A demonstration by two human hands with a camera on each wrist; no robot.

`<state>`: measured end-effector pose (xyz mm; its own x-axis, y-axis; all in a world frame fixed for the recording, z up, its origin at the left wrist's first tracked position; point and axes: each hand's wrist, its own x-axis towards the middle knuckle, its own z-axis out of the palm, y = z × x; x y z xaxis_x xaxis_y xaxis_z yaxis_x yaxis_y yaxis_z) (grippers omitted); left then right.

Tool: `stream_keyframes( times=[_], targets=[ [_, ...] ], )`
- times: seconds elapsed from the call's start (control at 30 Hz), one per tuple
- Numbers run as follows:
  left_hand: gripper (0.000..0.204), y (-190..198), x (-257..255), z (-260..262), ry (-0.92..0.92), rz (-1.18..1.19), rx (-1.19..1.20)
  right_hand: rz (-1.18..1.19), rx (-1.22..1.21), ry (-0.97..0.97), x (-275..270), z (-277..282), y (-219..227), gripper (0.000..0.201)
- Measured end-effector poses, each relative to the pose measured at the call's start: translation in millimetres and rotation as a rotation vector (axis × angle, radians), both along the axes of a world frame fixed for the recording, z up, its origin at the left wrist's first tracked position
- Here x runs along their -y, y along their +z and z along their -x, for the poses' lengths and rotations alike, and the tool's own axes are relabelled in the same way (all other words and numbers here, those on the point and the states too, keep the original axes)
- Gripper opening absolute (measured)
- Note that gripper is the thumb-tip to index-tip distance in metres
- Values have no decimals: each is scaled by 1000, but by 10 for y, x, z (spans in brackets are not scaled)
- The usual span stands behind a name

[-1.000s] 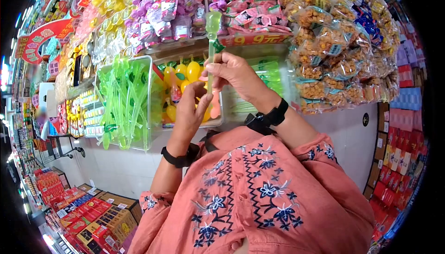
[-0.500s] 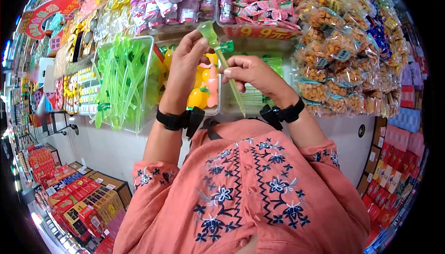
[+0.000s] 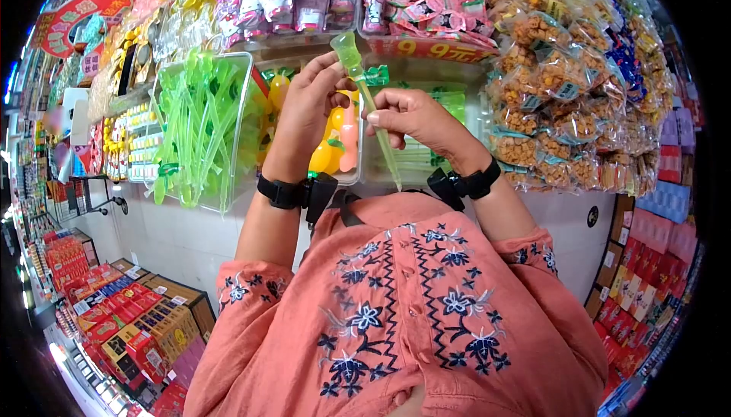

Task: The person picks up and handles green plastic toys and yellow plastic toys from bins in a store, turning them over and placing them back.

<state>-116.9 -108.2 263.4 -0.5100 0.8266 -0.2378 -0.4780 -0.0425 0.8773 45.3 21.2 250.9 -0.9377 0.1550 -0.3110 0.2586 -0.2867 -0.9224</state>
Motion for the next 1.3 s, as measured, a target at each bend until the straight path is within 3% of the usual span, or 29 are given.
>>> stream_keyframes(
  times=[0.63,0.77,0.9,1.03,1.13,1.23,1.3],
  targets=[
    [28,-190,80,93,-83,0,108,78,23,22,93,17,-22,18],
    [33,-295,72,93,-14,82,62,-142,111,-66,-31,5,-139,18],
    [37,-406,128,141,25,167,15,-864,72,-179,-385,-143,-580,19],
    [37,-496,228,156,31,187,13,-1121,290,-201,-639,-248,-938,19],
    [36,-558,264,160,41,194,38,-1278,280,-150,-728,-272,-1272,18],
    [36,-606,276,173,39,207,55,-1349,453,36,-718,-222,-1499,16],
    [36,-635,283,178,39,218,53,-1396,449,49,-692,-188,-1644,13]
  ],
)
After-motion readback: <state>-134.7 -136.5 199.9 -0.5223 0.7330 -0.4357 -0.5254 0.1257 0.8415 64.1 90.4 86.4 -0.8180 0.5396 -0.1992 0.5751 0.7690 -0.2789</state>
